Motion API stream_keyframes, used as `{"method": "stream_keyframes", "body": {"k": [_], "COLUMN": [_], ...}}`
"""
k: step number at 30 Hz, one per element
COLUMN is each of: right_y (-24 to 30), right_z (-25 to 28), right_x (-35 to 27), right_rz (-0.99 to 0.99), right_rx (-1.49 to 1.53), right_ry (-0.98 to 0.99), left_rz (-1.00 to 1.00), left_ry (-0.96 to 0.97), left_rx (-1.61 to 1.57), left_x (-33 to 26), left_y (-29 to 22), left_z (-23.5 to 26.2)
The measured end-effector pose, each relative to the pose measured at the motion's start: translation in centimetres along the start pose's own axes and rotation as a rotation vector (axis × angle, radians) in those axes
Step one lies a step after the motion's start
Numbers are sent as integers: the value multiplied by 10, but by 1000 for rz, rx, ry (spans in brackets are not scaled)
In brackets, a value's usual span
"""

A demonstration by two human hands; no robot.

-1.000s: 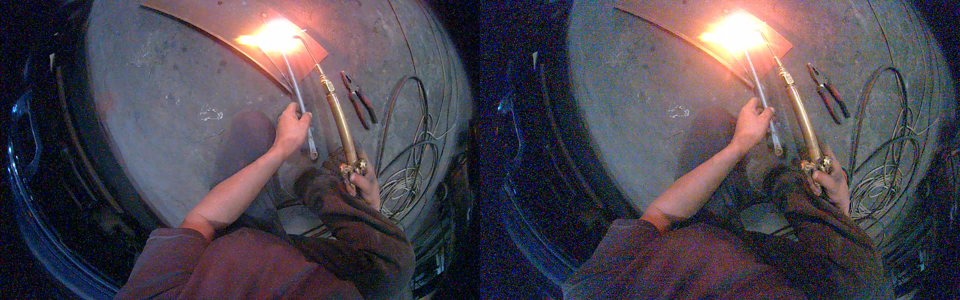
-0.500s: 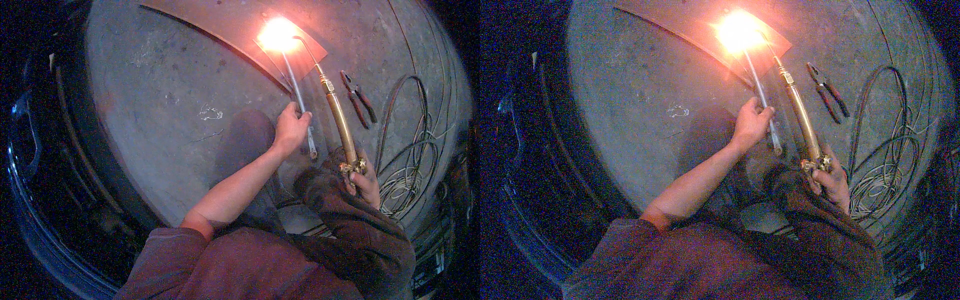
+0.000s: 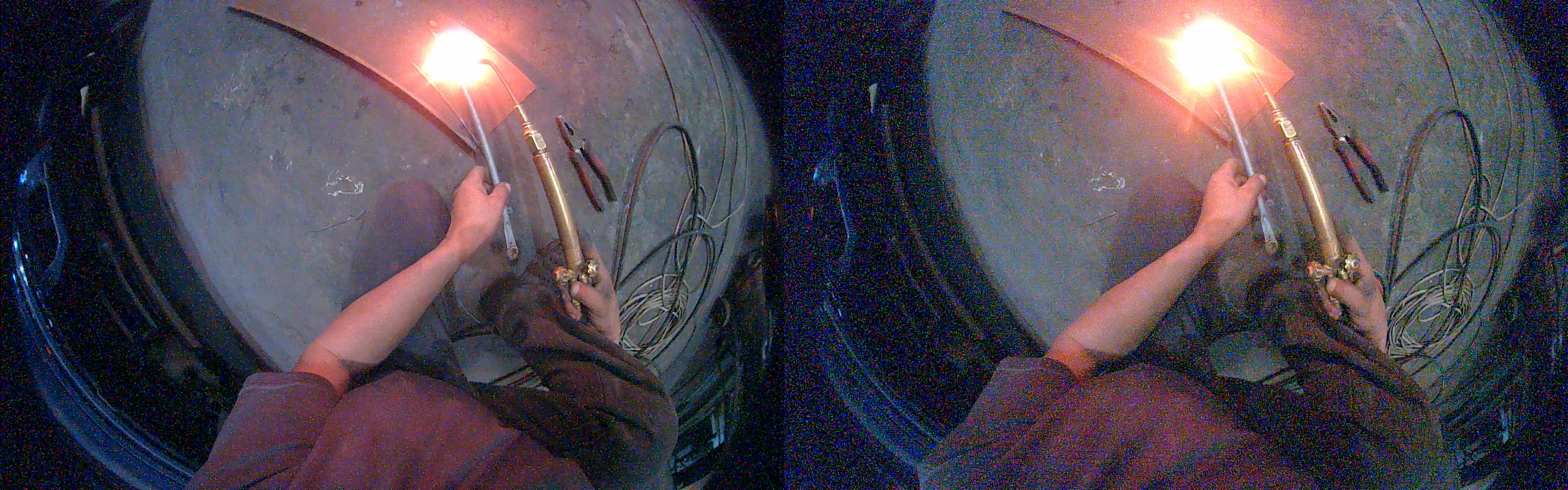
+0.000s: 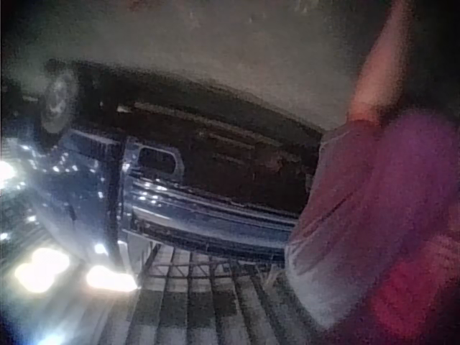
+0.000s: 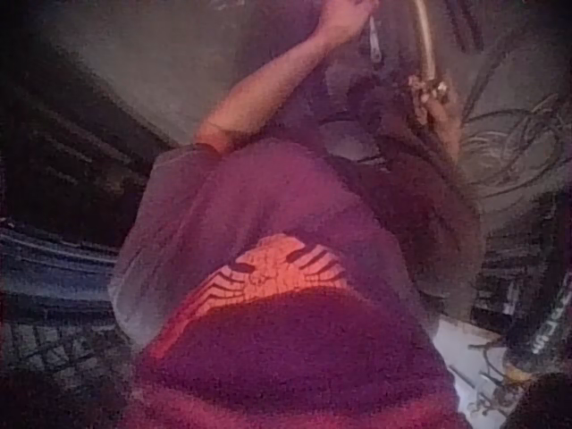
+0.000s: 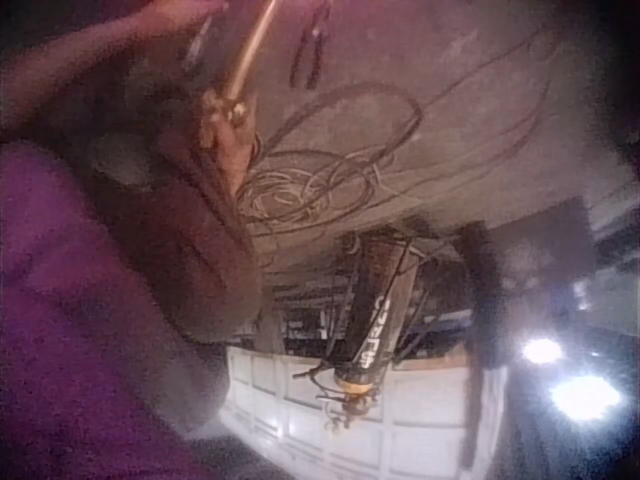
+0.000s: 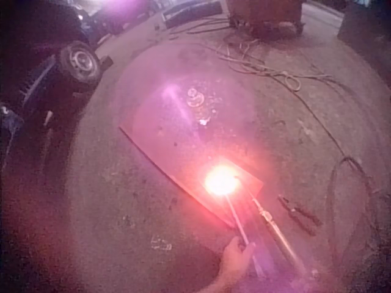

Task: The person sits on the floor and uses a welding torch to heat and fuse small metal pieces onto a curved metal plate. They repeatedly pick up small metal bits, apply the torch flame to the plate, and add the bits to the molten area.

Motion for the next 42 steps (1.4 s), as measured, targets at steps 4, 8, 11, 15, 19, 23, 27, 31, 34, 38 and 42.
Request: {"method": "stream_keyframes", "body": {"k": [4, 8, 11, 15, 19, 23, 27, 31, 34, 38, 42], "right_y": [-4, -5, 0, 0, 1, 0, -1, -3, -3, -2, -8], "right_z": [5, 5, 1, -5, -6, -7, -1, 1, 3, -2, 11], "right_x": [2, 1, -1, -1, -1, 2, 1, 1, 1, 2, 3], "right_rz": [-4, -1, -10, 11, 11, 25, 1, 16, 16, 10, -8], "right_rx": [11, 32, 9, 85, 71, 63, 29, 24, 3, 38, 23], "right_ry": [-20, -14, -33, -34, -23, -10, -2, 5, -10, 24, 41], "left_rz": [-3, -7, -12, 10, 15, 2, -28, 1, 29, 5, 1], "left_ry": [-11, -7, -18, 0, -4, -7, -17, -1, 15, 4, -1], "left_rx": [29, 25, 27, 11, 10, -5, 11, 3, -17, -15, -8], "left_x": [-3, -3, -4, -2, -4, -2, 0, -1, -1, -1, -3], "left_y": [-6, -6, -7, -7, -7, -2, -2, -3, -1, -2, -6], "left_z": [5, 4, 6, 2, 4, 4, 0, 0, 0, 1, 2]}}
Point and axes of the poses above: each hand's wrist, its own x-axis towards the middle knuckle, its own z-axis out of the back of the hand, y = z × x, the point moved 6 cm from there along x, towards the middle knuckle, and after that the axes turned 13 degrees about x, right-handed, at the moved point
